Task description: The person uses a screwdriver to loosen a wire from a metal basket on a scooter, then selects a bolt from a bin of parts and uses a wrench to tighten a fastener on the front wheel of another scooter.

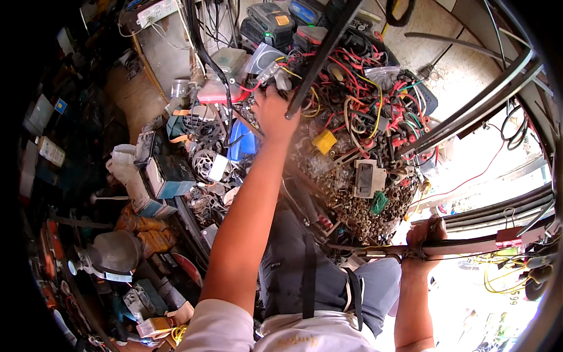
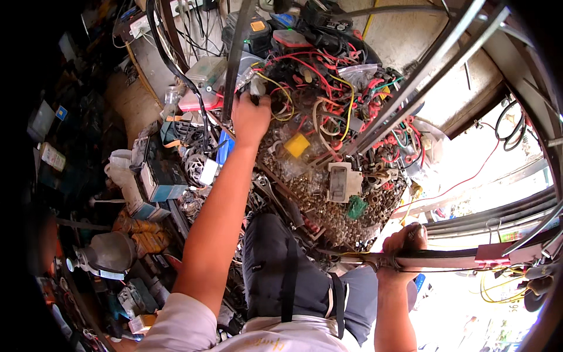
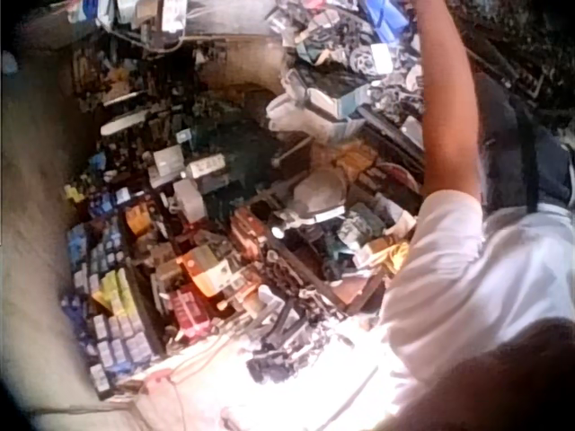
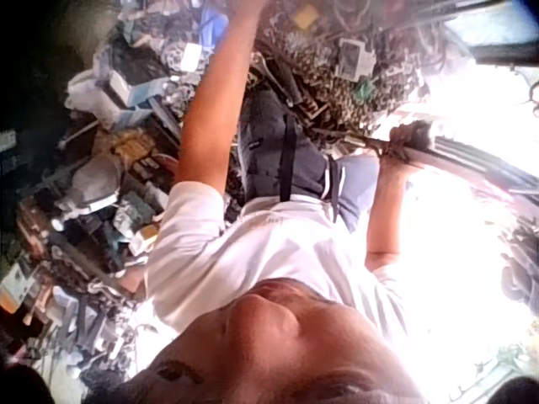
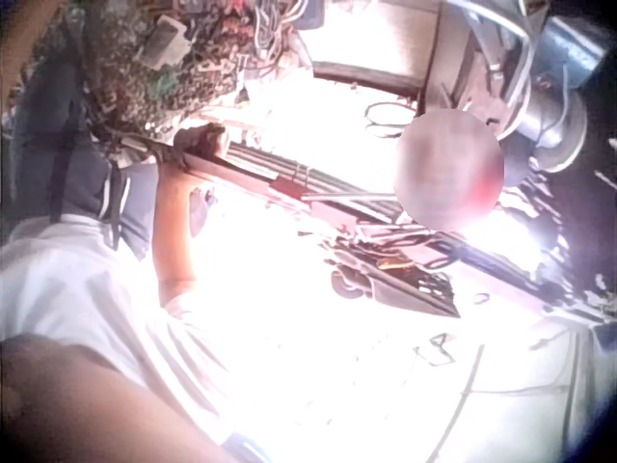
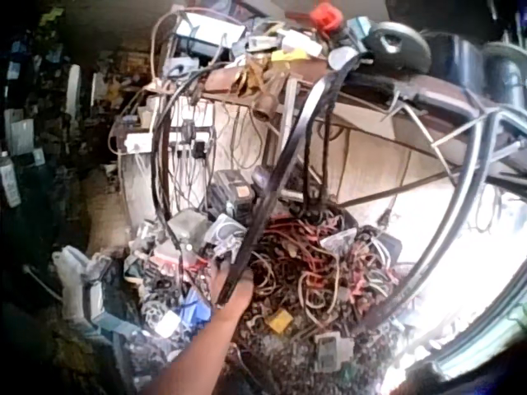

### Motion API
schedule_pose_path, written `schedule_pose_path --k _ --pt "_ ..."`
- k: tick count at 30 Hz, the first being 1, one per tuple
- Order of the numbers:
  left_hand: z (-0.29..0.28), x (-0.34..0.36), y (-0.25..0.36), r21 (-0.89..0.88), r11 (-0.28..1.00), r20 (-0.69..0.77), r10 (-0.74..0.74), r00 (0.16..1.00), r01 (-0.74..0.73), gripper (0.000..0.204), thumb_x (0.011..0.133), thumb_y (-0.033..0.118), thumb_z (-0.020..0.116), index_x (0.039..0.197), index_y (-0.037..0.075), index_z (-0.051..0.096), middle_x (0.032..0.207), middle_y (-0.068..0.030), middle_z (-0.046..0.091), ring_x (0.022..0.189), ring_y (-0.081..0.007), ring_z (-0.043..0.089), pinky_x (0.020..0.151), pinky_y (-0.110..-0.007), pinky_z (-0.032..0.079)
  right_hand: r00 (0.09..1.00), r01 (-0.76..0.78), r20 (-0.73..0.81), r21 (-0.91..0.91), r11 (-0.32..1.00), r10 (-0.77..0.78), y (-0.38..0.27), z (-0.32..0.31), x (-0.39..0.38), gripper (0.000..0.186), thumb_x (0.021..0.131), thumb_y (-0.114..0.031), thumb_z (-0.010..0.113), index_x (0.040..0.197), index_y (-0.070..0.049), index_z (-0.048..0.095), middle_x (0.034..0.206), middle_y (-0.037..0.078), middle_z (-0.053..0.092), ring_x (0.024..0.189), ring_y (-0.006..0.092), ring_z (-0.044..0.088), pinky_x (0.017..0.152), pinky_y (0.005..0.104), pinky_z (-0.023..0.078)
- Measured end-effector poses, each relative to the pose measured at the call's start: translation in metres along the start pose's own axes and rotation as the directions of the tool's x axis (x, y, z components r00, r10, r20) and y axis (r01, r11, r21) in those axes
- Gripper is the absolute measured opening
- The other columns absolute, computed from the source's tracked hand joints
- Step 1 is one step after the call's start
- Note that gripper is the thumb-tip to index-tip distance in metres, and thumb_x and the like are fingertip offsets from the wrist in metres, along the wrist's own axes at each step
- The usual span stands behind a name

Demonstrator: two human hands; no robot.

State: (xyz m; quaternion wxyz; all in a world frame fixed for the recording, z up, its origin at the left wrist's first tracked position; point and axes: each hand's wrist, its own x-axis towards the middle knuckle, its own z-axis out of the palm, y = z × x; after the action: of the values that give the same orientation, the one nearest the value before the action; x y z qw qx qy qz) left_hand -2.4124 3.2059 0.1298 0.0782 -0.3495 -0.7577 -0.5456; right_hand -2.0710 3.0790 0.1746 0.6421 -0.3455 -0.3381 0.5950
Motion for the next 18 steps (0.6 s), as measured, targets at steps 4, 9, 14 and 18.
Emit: schedule_pose_path --k 4,9,14,18 --pt "0.021 0.018 -0.001 -0.198 0.940 0.087 -0.264 0.960 0.277 0.047 0.073 0.028 0.064 0.105 -0.006 0.055 0.113 -0.0298 0.048 0.103 -0.0426 0.048 0.092 -0.044 0.037 0.999 0.036 -0.041 -0.006 0.999 -0.037 0.001 -0.002 0.001 0.021 0.091 -0.031 0.048 0.087 -0.010 0.052 0.051 -0.001 0.036 0.041 0.0095 0.032 0.039 0.0258 0.026" --pt "0.041 0.019 -0.027 -0.450 0.837 0.024 -0.338 0.941 0.312 0.052 0.072 0.028 0.066 0.106 -0.008 0.052 0.115 -0.0312 0.045 0.108 -0.0441 0.043 0.096 -0.044 0.035 0.999 0.035 0.025 0.010 0.999 -0.035 0.001 -0.002 0.001 0.022 0.092 -0.030 0.047 0.089 -0.009 0.052 0.053 -0.001 0.039 0.040 0.0089 0.033 0.038 0.0242 0.026" --pt "0.042 0.027 -0.004 -0.491 0.795 0.199 -0.295 0.935 0.356 0.050 0.071 0.023 0.064 0.106 -0.009 0.052 0.111 -0.0325 0.049 0.109 -0.0448 0.041 0.096 -0.042 0.035 0.999 0.033 -0.011 0.013 0.999 -0.033 0.001 -0.005 0.002 0.024 0.093 -0.031 0.046 0.089 -0.007 0.051 0.053 -0.001 0.037 0.041 0.0080 0.030 0.038 0.0240 0.024" --pt "0.028 0.019 0.011 -0.323 0.931 0.005 -0.180 0.984 0.172 0.037 0.070 0.016 0.064 0.100 -0.003 0.057 0.125 -0.0294 0.036 0.113 -0.0429 0.040 0.098 -0.041 0.034 0.999 0.025 0.029 0.014 1.000 -0.025 -0.001 -0.005 0.001 0.026 0.093 -0.031 0.045 0.087 -0.007 0.051 0.053 -0.002 0.034 0.042 0.0079 0.028 0.038 0.0240 0.023"
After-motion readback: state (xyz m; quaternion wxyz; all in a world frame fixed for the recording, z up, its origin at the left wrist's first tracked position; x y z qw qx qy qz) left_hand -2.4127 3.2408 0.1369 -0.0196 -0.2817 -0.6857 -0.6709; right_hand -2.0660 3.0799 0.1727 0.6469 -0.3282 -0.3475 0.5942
